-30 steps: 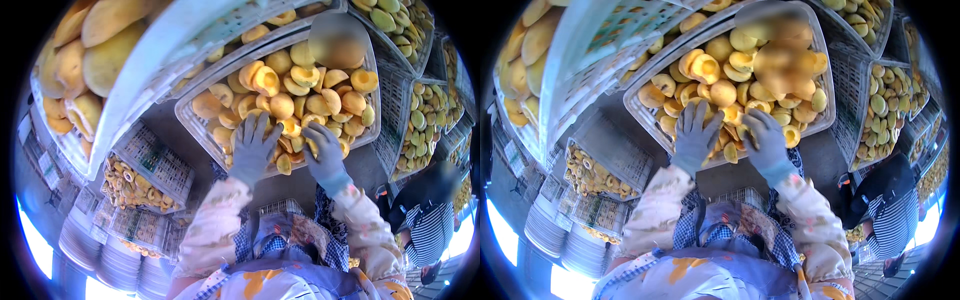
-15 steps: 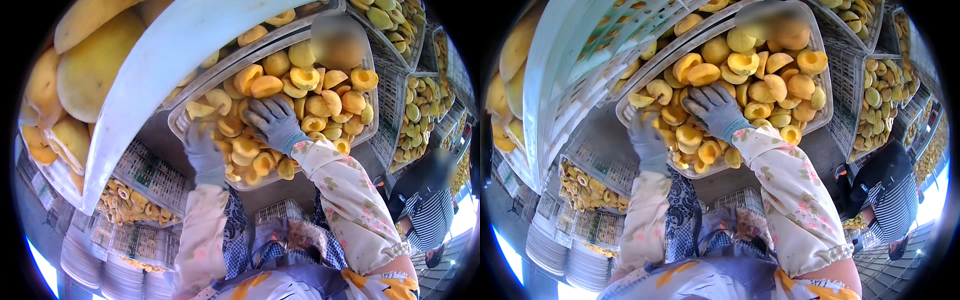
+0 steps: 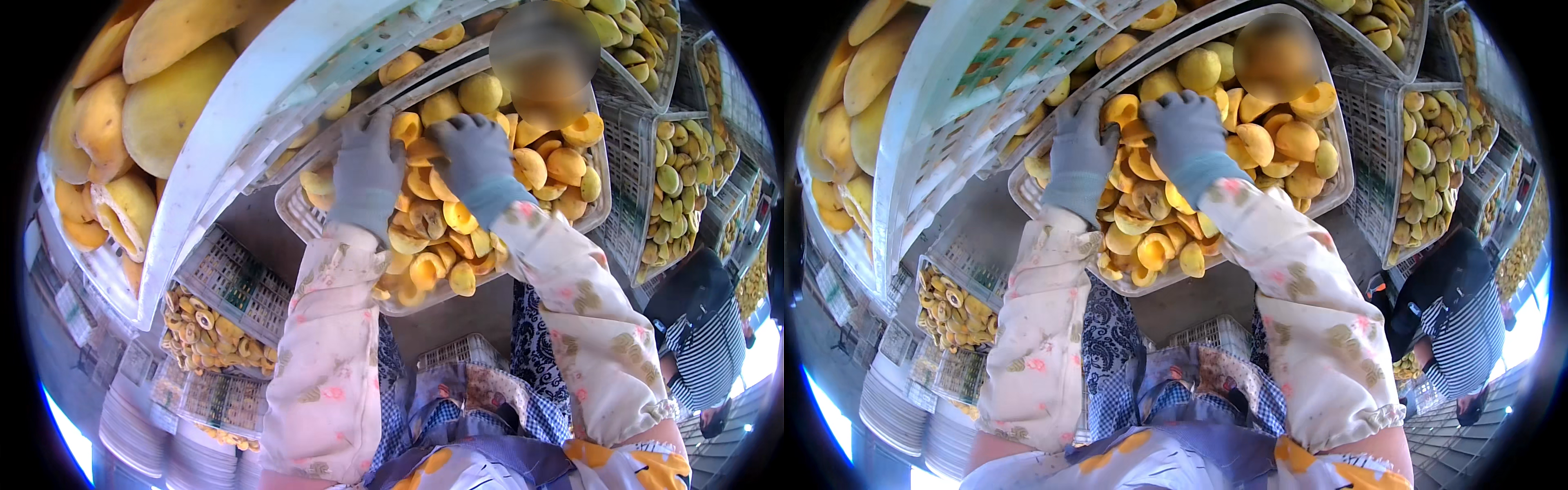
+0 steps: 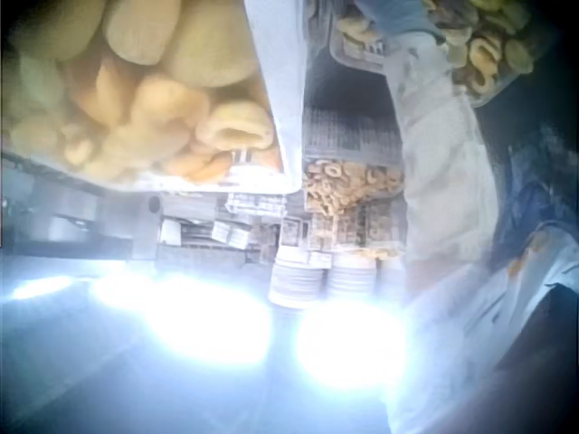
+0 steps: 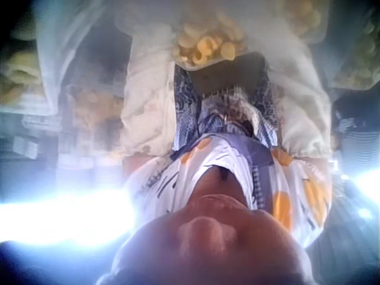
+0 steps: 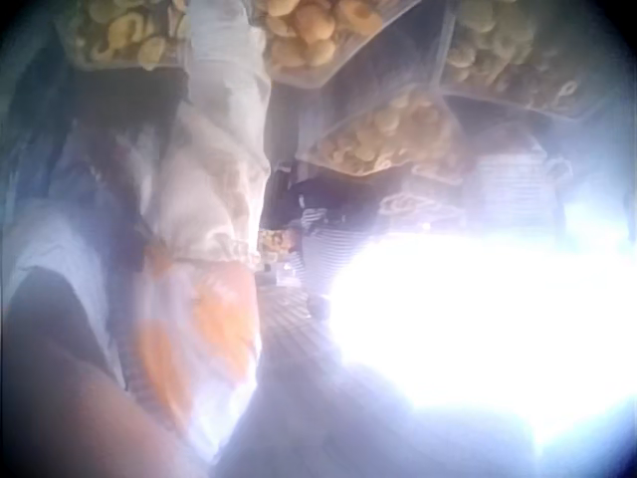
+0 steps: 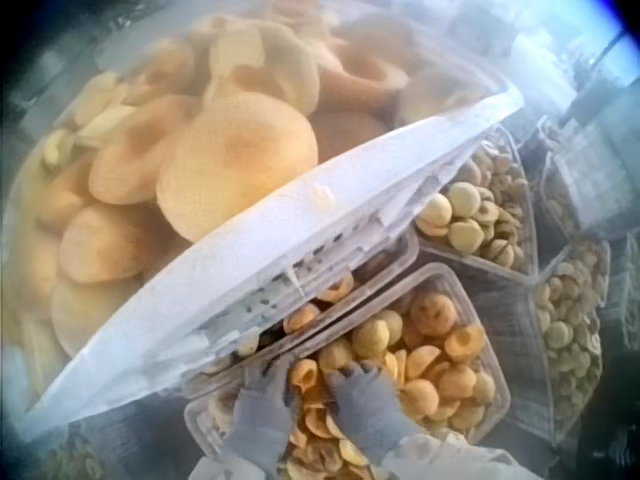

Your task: The person uses a small knife to remove the pits from fresh apricots on a metal table. They place the pitted fruit into a white plastic crate and periodically transfer the crate to a larger stack. The person also handles a crate of apricot pits, pouring them onto the table.

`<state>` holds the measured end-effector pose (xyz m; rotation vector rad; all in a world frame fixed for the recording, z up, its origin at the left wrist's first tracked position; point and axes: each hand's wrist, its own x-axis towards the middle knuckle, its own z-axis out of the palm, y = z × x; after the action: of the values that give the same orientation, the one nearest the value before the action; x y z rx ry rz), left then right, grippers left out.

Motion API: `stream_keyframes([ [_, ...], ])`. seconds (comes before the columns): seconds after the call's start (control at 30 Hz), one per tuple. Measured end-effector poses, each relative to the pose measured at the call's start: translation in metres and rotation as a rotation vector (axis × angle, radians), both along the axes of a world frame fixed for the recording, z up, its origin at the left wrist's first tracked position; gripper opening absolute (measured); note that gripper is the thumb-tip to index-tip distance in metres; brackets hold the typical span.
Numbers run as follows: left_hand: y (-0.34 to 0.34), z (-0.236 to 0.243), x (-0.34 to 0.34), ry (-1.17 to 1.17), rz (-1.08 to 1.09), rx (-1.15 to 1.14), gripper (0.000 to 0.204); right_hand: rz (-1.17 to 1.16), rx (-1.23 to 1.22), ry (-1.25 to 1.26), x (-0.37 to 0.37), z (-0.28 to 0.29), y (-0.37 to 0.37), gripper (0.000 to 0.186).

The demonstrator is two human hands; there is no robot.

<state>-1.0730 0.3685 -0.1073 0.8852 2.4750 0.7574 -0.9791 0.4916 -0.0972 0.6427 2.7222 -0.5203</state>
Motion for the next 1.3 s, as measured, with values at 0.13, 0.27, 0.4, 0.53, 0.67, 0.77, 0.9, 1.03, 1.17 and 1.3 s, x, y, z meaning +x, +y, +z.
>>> stream_keyframes([
  [0.13,-0.007,-0.001,0.025,-0.016,-0.123,-0.054,0.037,-0.292,-0.197,0.360,0.053,0.031,0.015,0.033],
  [0.27,0.004,-0.007,0.025,-0.378,0.172,0.085,0.050,-0.568,-0.476,0.344,0.086,0.043,0.014,0.032],
  [0.4,0.026,-0.004,0.021,-0.321,-0.045,-0.324,0.057,-0.659,-0.549,0.292,0.095,0.045,0.009,0.032],
  [0.53,0.013,-0.010,0.029,0.108,-0.084,0.067,0.053,-0.578,-0.467,0.528,0.085,0.045,0.017,0.038],
  [0.67,-0.001,-0.027,0.032,0.180,-0.123,0.183,0.043,-0.259,-0.153,0.540,0.057,0.030,0.016,0.034],
  [0.77,-0.008,-0.015,0.025,-0.297,0.147,0.071,0.041,-0.086,-0.041,0.407,0.070,-0.004,-0.002,0.027],
  [0.9,0.018,-0.005,0.048,0.138,-0.175,0.092,0.050,-0.068,-0.148,0.337,0.073,0.029,0.043,0.033],
  [1.03,0.042,-0.014,0.062,0.309,-0.355,-0.210,0.067,-0.609,0.097,0.384,0.113,0.026,0.138,0.048],
  [1.17,0.057,-0.002,0.058,0.252,-0.444,-0.222,0.068,-0.754,-0.084,0.387,0.105,-0.012,0.135,0.049],
  [1.3,0.074,0.010,0.059,0.243,-0.337,0.048,0.062,-0.637,-0.166,0.320,0.070,-0.001,0.146,0.040],
])
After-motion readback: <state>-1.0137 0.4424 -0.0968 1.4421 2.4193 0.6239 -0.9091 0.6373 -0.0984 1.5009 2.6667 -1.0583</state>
